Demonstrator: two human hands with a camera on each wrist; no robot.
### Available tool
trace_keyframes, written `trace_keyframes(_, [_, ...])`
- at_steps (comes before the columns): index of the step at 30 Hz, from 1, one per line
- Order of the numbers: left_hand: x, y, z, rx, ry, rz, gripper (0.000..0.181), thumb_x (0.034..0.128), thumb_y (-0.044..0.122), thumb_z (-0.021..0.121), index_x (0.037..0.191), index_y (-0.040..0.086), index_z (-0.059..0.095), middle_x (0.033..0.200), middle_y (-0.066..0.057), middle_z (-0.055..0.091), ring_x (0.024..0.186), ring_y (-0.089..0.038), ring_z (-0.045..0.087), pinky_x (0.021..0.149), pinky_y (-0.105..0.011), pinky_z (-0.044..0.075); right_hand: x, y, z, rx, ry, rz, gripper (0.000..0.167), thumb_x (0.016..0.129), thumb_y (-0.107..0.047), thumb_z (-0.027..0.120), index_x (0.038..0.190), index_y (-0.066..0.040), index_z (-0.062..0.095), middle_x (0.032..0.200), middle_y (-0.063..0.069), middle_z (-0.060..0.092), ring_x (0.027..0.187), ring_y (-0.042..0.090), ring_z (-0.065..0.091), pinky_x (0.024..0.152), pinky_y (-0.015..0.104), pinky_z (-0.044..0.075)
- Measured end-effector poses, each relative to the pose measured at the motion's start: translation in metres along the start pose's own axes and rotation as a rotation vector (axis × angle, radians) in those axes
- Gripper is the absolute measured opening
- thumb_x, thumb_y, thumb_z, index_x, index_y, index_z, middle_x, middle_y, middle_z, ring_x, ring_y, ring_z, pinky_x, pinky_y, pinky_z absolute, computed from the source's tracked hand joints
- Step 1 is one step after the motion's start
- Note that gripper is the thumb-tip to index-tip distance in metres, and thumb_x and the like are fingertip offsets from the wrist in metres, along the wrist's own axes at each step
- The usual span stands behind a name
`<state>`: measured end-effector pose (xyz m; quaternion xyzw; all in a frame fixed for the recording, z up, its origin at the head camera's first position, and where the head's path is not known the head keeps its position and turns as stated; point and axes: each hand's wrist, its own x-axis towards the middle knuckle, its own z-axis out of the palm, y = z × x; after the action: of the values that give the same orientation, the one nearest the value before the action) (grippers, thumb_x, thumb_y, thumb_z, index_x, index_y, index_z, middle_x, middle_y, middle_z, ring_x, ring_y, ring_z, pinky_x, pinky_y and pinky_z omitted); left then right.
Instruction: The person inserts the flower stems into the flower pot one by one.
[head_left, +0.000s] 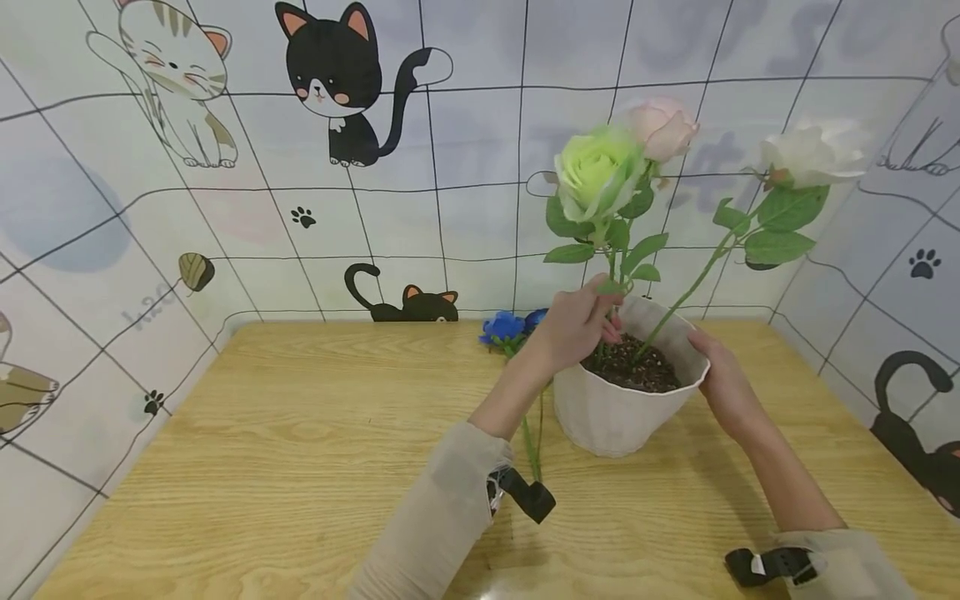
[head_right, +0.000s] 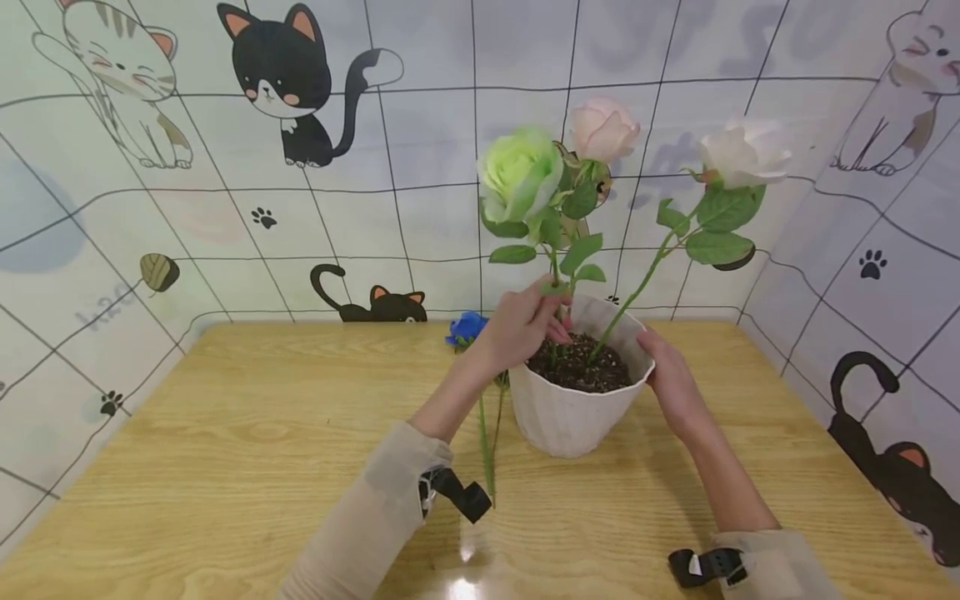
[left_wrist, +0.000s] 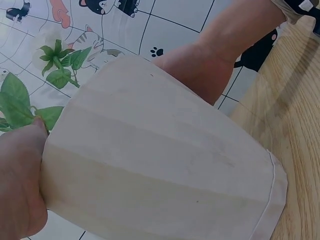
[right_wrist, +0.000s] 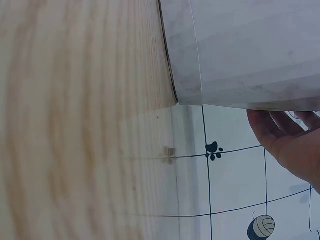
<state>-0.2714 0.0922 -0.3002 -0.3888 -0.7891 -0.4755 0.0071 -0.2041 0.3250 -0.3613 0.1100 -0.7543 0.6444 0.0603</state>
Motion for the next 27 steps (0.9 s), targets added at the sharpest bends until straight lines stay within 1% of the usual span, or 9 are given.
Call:
trace_keyframes(4, [-0.0008, -0.0003, -0.0008, 0.062, 0.015, -0.002, 0.047, 0.1114, 0.012, 0.036, 0.155, -0.005, 0.029, 0.085, -0.009, 0.073, 0.071, -0.019, 0.072, 0.053, -0.017, 0.043, -0.0007, 0.0002, -0.0007, -0.053, 0.004, 0.005, 0.053, 0.111, -0.041, 0.025, 0.146, -0.004, 0.043, 0.125, -0.015, 0.054, 0.115, 0.000, 0.050, 0.090, 0.013, 0.041])
trace_keyframes(6, [-0.0002, -0.0007, -0.0009, 0.041, 0.010, 0.007, 0.046, 0.1112, 0.010, 0.036, 0.154, -0.006, 0.029, 0.085, -0.011, 0.072, 0.070, -0.019, 0.072, 0.056, -0.016, 0.047, -0.0006, 0.0005, -0.0013, -0.051, 0.005, 0.012, 0.056, 0.111, -0.041, 0.025, 0.148, -0.001, 0.040, 0.125, -0.015, 0.054, 0.116, -0.001, 0.049, 0.090, 0.012, 0.041])
trace_keyframes(7, [0.0003, -0.0011, -0.0008, 0.012, 0.002, 0.018, 0.043, 0.1112, 0.009, 0.035, 0.151, -0.008, 0.035, 0.086, -0.013, 0.072, 0.070, -0.019, 0.072, 0.059, -0.017, 0.050, -0.0006, 0.0006, -0.0014, -0.049, 0.008, 0.015, 0.057, 0.111, -0.041, 0.025, 0.149, 0.000, 0.039, 0.125, -0.016, 0.053, 0.116, -0.001, 0.049, 0.090, 0.012, 0.041])
trace_keyframes(9, [0.0009, -0.0018, -0.0011, -0.030, -0.011, 0.037, 0.035, 0.1110, 0.006, 0.033, 0.139, -0.008, 0.049, 0.088, -0.014, 0.071, 0.069, -0.020, 0.071, 0.062, -0.019, 0.054, -0.0003, 0.0010, -0.0014, -0.043, 0.011, 0.020, 0.060, 0.111, -0.041, 0.025, 0.150, 0.003, 0.036, 0.125, -0.016, 0.053, 0.116, -0.002, 0.049, 0.091, 0.012, 0.041])
trace_keyframes(11, [0.0015, -0.0020, -0.0018, -0.054, -0.015, 0.049, 0.031, 0.1109, 0.005, 0.032, 0.120, -0.006, 0.059, 0.085, -0.014, 0.069, 0.067, -0.021, 0.070, 0.060, -0.022, 0.054, 0.0000, 0.0011, -0.0012, -0.044, 0.011, 0.021, 0.063, 0.111, -0.041, 0.025, 0.151, 0.007, 0.033, 0.125, -0.017, 0.053, 0.115, -0.002, 0.049, 0.091, 0.011, 0.040])
trace_keyframes(13, [0.0020, -0.0018, -0.0031, -0.071, -0.019, 0.055, 0.033, 0.1108, 0.004, 0.030, 0.099, -0.005, 0.060, 0.079, -0.014, 0.068, 0.065, -0.025, 0.068, 0.058, -0.024, 0.054, 0.0002, 0.0009, -0.0009, -0.047, 0.009, 0.018, 0.065, 0.111, -0.041, 0.025, 0.152, 0.010, 0.029, 0.126, -0.016, 0.052, 0.116, -0.002, 0.049, 0.091, 0.011, 0.040])
trace_keyframes(16, [0.0022, -0.0004, -0.0058, -0.082, -0.020, 0.043, 0.038, 0.1105, 0.004, 0.031, 0.089, -0.002, 0.061, 0.072, -0.012, 0.066, 0.064, -0.031, 0.067, 0.056, -0.025, 0.052, 0.0007, 0.0007, -0.0007, -0.054, -0.001, 0.004, 0.067, 0.111, -0.041, 0.024, 0.153, 0.012, 0.026, 0.127, -0.016, 0.052, 0.117, -0.001, 0.048, 0.091, 0.011, 0.040])
trace_keyframes(21, [0.0014, 0.0029, -0.0093, -0.092, -0.029, -0.004, 0.038, 0.1098, 0.002, 0.031, 0.086, 0.002, 0.061, 0.077, -0.011, 0.064, 0.066, -0.031, 0.065, 0.057, -0.025, 0.051, 0.0009, 0.0011, -0.0008, -0.064, -0.011, -0.008, 0.066, 0.112, -0.041, 0.023, 0.153, 0.011, 0.026, 0.128, -0.016, 0.052, 0.118, 0.000, 0.048, 0.092, 0.012, 0.040])
trace_keyframes(27, [-0.0007, 0.0009, -0.0067, -0.096, -0.016, -0.014, 0.039, 0.1099, 0.002, 0.031, 0.085, 0.003, 0.061, 0.073, -0.010, 0.061, 0.066, -0.031, 0.064, 0.054, -0.022, 0.046, -0.0002, 0.0024, -0.0014, -0.063, -0.006, -0.006, 0.066, 0.112, -0.040, 0.023, 0.153, 0.011, 0.027, 0.128, -0.017, 0.052, 0.118, -0.001, 0.048, 0.092, 0.011, 0.041])
